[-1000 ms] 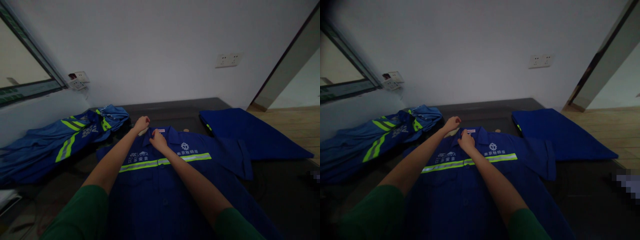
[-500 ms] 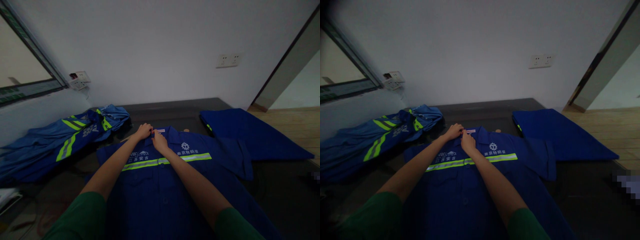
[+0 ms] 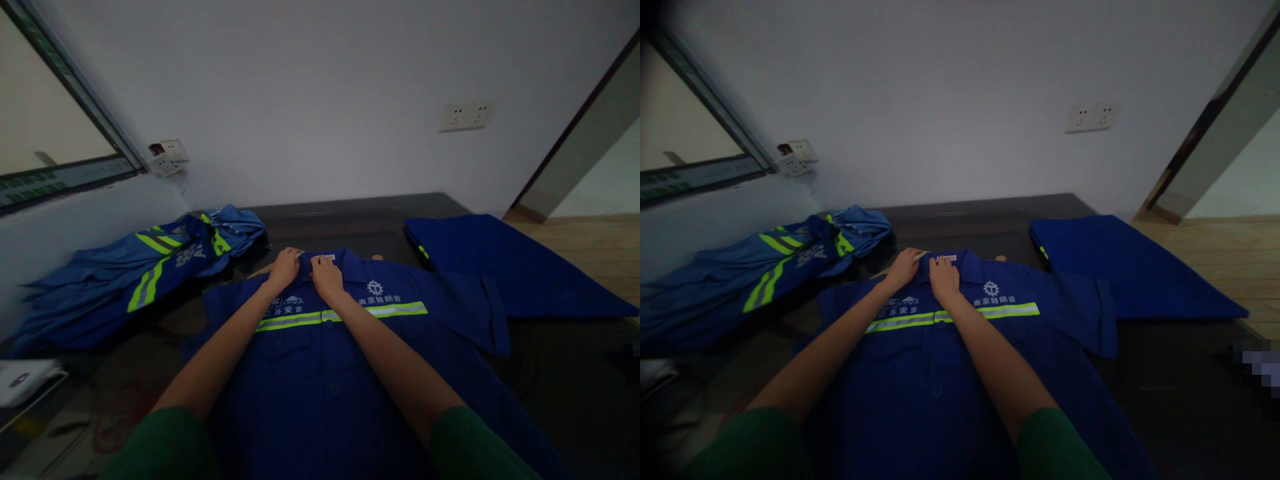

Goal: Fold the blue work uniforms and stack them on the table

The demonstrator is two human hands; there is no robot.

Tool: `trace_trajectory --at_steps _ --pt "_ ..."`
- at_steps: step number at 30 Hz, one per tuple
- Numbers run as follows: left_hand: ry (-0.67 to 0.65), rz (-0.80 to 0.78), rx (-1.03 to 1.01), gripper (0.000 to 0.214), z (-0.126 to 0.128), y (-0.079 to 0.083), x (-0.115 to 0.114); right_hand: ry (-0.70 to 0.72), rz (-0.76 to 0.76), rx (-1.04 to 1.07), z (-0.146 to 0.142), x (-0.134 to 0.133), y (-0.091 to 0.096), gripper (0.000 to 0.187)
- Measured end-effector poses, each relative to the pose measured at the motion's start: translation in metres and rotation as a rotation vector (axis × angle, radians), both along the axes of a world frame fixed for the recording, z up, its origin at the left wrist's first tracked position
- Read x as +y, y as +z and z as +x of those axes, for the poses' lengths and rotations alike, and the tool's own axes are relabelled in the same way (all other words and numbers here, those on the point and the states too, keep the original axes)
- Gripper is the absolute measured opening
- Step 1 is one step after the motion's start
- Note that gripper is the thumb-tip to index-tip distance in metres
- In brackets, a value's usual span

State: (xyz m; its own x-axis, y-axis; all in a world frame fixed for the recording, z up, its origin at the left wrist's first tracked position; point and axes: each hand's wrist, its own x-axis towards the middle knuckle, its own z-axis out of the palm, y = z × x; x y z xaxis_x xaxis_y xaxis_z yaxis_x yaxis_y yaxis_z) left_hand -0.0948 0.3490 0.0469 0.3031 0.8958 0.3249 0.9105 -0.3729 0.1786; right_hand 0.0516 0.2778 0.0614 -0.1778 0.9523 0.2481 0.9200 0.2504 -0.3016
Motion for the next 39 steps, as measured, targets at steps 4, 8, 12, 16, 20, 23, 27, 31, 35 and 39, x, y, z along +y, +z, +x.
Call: trace_trajectory --at_steps 4,8,12,16,20,23,27,31,35,39 --pt "-0.038 -0.115 0.044 0.049 0.012 -0.017 -0.023 -0.009 0.044 0.066 0.014 0.009 0.012 0.026" --pt "-0.001 -0.141 0.081 0.053 0.016 -0.019 -0.035 -0.061 0.030 0.151 0.059 0.026 0.025 0.028" --pt "0.012 -0.178 0.080 0.055 0.014 -0.015 -0.035 -0.067 -0.061 0.018 0.095 0.031 0.016 0.040" --pt "0.006 -0.220 0.081 0.057 0.010 -0.014 -0.033 -0.038 -0.123 -0.139 0.103 0.029 -0.010 0.055" --pt "-0.011 -0.263 0.094 0.062 0.003 -0.011 -0.033 -0.055 -0.124 -0.172 0.104 0.030 -0.023 0.055" --pt "-0.010 -0.246 0.111 0.068 0.001 -0.008 -0.036 -0.074 -0.104 -0.176 0.105 0.031 -0.022 0.053" --pt "-0.071 -0.179 0.100 0.070 0.006 -0.007 -0.044 -0.082 0.007 -0.192 0.101 0.025 -0.016 0.048" --pt "-0.094 -0.238 0.082 0.075 0.013 -0.011 -0.050 -0.023 0.039 -0.190 0.092 0.020 -0.015 0.049" --pt "-0.095 -0.272 0.093 0.081 0.012 -0.012 -0.049 0.047 -0.079 -0.175 0.089 0.020 -0.021 0.055" --pt "-0.102 -0.274 0.120 0.082 0.013 -0.012 -0.038 0.010 -0.080 -0.193 0.091 0.029 -0.026 0.056"
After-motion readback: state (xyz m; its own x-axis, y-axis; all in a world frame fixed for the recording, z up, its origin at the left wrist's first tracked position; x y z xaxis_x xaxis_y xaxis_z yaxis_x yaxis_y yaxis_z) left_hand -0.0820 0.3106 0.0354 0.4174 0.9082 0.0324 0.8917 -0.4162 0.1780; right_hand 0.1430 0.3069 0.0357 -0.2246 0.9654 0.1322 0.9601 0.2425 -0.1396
